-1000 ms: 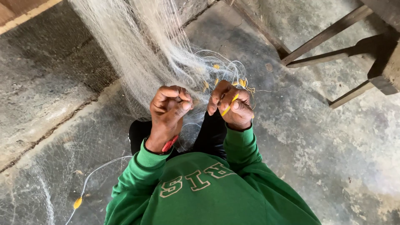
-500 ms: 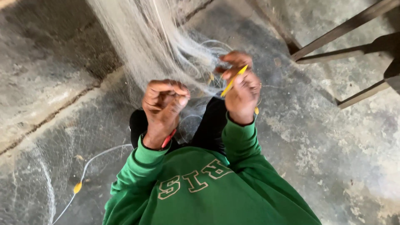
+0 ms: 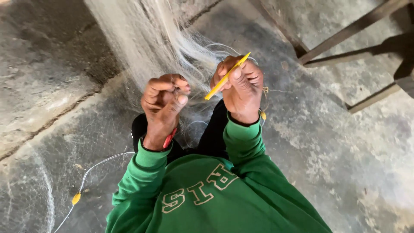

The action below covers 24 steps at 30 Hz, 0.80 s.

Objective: Repairing a fishing net by threading a shuttle tool through the mesh to attach floats

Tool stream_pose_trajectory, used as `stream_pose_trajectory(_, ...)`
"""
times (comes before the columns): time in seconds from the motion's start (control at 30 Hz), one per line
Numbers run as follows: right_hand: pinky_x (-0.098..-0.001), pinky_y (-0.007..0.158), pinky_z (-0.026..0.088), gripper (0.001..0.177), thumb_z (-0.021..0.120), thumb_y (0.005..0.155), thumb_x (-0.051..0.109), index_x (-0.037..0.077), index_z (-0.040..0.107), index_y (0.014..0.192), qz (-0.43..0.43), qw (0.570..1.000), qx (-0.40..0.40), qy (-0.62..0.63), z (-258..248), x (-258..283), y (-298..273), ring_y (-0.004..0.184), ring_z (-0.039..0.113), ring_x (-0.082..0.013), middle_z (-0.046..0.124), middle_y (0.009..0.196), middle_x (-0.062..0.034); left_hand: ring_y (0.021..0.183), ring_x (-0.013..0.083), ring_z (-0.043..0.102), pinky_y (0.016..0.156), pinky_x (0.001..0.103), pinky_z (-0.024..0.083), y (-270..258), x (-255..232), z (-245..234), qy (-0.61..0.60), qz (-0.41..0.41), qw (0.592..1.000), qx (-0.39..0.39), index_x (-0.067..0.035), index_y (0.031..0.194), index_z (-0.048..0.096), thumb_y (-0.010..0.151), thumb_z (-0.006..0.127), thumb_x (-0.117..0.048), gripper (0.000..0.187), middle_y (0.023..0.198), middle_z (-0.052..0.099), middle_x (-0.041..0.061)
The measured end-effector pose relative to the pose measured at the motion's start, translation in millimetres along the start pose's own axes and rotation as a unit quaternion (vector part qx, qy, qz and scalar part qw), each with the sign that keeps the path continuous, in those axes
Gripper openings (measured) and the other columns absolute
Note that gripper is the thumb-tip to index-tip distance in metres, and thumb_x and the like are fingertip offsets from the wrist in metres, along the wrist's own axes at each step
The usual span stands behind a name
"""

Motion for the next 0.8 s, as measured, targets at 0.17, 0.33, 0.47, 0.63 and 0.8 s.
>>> stream_pose_trajectory(0.17,-0.0368,0.041,0.052,0.024,0.057,0.08,0.009,-0.011,0.048,0.074,0.002,1.0,-0.019,0.0,6.1,-6.8,-0.5,0.041,0.053,-0.0234,0.043,0.053,-0.0158,0.092,0.0217,0.058,0.081,0.029,0.051,-2.8,-3.8,6.6,-0.006,0.006,1.0,0.021,-0.001,0.092,0.047,0.074,0.062,0.008,0.026,0.099,0.051,0.02)
stream_pose_trajectory(0.33,-0.0391,0.042,0.054,0.025,0.057,0.081,0.013,-0.009,0.048,0.078,0.028,0.997,-0.064,0.032,18.9,-16.9,0.3,0.046,0.06,-0.0261,0.049,0.057,-0.016,0.093,0.0181,0.055,0.082,0.03,0.048,-2.5,-6.7,10.6,0.045,0.024,0.998,0.029,-0.003,0.089,0.049,0.075,0.064,0.004,0.022,0.103,0.05,0.018)
stream_pose_trajectory(0.47,-0.0378,0.046,0.055,0.023,0.056,0.083,0.014,-0.006,0.047,0.079,0.01,0.996,-0.074,0.052,49.5,-9.8,4.4,0.05,0.061,-0.0246,0.05,0.061,-0.0149,0.093,0.0208,0.053,0.082,0.034,0.047,-3.0,-6.5,14.0,0.075,0.046,0.996,0.032,0.001,0.084,0.049,0.073,0.067,0.001,0.021,0.103,0.048,0.021)
stream_pose_trajectory(0.63,-0.0311,0.043,0.055,0.023,0.055,0.084,0.016,-0.005,0.05,0.078,-0.035,0.998,-0.06,0.006,36.8,-18.7,0.5,0.051,0.061,-0.0218,0.049,0.065,-0.0136,0.092,0.0132,0.052,0.083,0.028,0.044,-5.6,-0.6,16.2,0.135,0.069,0.988,0.004,0.002,0.089,0.056,0.071,0.071,-0.004,0.025,0.101,0.051,0.014)
stream_pose_trajectory(0.8,-0.025,0.043,0.05,0.032,0.057,0.081,0.023,-0.008,0.054,0.076,-0.078,0.993,-0.04,-0.085,43.0,-10.9,-0.6,0.049,0.056,-0.0154,0.05,0.06,-0.0144,0.088,0.0163,0.05,0.08,0.029,0.044,-6.6,12.1,7.5,0.162,0.1,0.982,-0.018,0.003,0.08,0.057,0.073,0.07,-0.006,0.017,0.093,0.051,0.014)
Point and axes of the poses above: each hand's wrist, its own y-axis towards the middle knuckle, its own z-axis out of the palm, x = y × z, the point moved 10 cm from there along y, towards the middle knuckle
